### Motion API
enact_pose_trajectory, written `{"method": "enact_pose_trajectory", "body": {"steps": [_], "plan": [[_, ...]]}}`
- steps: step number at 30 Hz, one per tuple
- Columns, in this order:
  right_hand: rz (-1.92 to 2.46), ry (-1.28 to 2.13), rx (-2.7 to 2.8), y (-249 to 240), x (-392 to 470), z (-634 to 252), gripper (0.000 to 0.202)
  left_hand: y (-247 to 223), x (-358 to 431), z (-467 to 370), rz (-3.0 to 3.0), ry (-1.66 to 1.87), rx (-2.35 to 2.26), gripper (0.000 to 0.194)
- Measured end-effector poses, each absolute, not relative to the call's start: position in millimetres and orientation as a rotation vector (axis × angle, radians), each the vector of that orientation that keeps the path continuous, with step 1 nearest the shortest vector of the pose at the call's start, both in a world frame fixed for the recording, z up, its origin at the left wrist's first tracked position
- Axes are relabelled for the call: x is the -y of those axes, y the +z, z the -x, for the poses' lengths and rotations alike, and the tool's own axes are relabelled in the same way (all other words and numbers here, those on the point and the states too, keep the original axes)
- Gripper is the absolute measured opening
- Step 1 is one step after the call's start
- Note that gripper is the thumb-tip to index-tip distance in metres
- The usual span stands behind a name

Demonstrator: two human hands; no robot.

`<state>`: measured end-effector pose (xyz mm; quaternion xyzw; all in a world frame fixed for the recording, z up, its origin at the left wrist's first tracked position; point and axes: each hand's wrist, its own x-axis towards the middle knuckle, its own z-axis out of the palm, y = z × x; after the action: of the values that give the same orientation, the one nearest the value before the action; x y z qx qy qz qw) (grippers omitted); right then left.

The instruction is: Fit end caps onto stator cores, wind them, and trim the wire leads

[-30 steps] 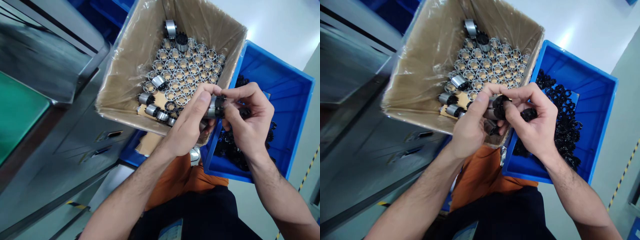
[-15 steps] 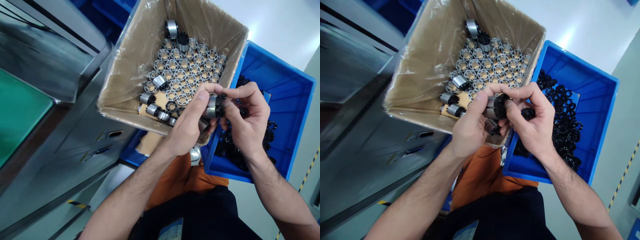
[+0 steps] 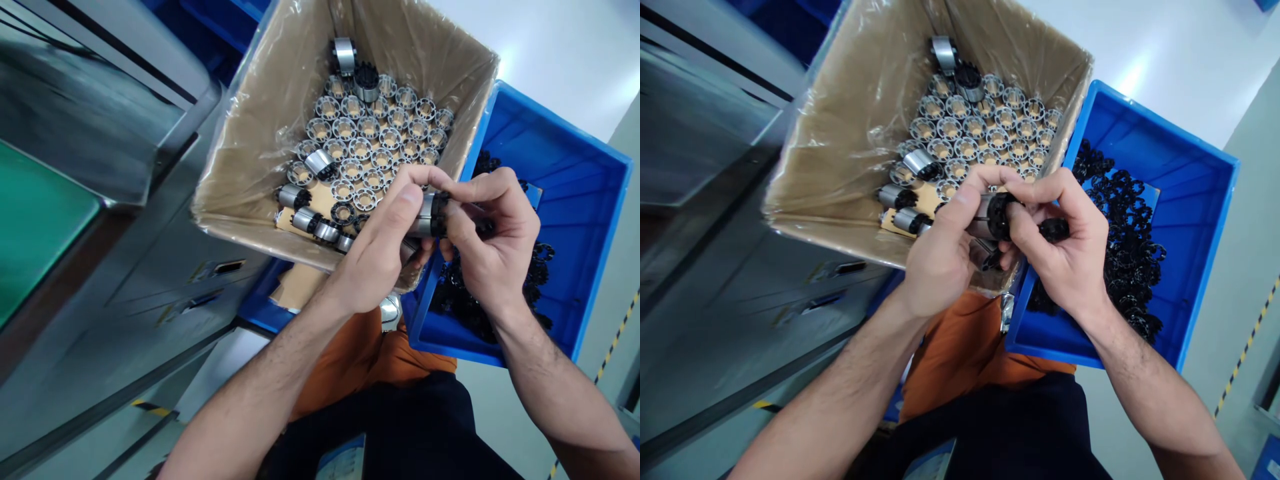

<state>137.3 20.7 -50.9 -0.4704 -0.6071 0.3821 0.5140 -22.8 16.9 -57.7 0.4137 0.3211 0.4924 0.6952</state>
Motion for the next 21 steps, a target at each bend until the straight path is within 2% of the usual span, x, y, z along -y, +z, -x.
{"method": "enact_pose_trajectory", "body": {"steps": [2, 5, 7, 9, 12, 13, 15, 18, 21], "plan": [[1.133, 0.812, 1.524, -47, -20, -137, 0.011, -60, -17, 22, -0.971, 1.097, -0.726, 0.041], [1.161, 0.765, 1.674, -38, -24, -145, 0.004, -61, -19, 22, -1.109, 1.106, -0.804, 0.05], [1.255, 0.792, 1.717, -35, -33, -161, 0.016, -58, -22, 26, -1.253, 1.123, -0.917, 0.049], [1.469, 0.699, 1.743, -39, -48, -184, 0.025, -51, -26, 37, -1.489, 1.075, -1.085, 0.037], [1.875, 0.528, 1.949, -59, -68, -217, 0.017, -40, -34, 64, -1.981, 0.643, -1.365, 0.022], [1.973, 0.574, 2.053, -67, -72, -224, 0.013, -37, -37, 73, -2.085, 0.439, -1.43, 0.023], [2.068, 0.783, 2.203, -83, -76, -228, 0.026, -35, -40, 87, -2.112, 0.264, -1.521, 0.035], [2.088, 1.029, 2.3, -94, -74, -220, 0.043, -39, -41, 86, -1.837, 0.673, -1.514, 0.048], [2.073, 1.178, 2.326, -89, -71, -209, 0.031, -47, -37, 59, -1.429, 1.129, -1.255, 0.036]]}}
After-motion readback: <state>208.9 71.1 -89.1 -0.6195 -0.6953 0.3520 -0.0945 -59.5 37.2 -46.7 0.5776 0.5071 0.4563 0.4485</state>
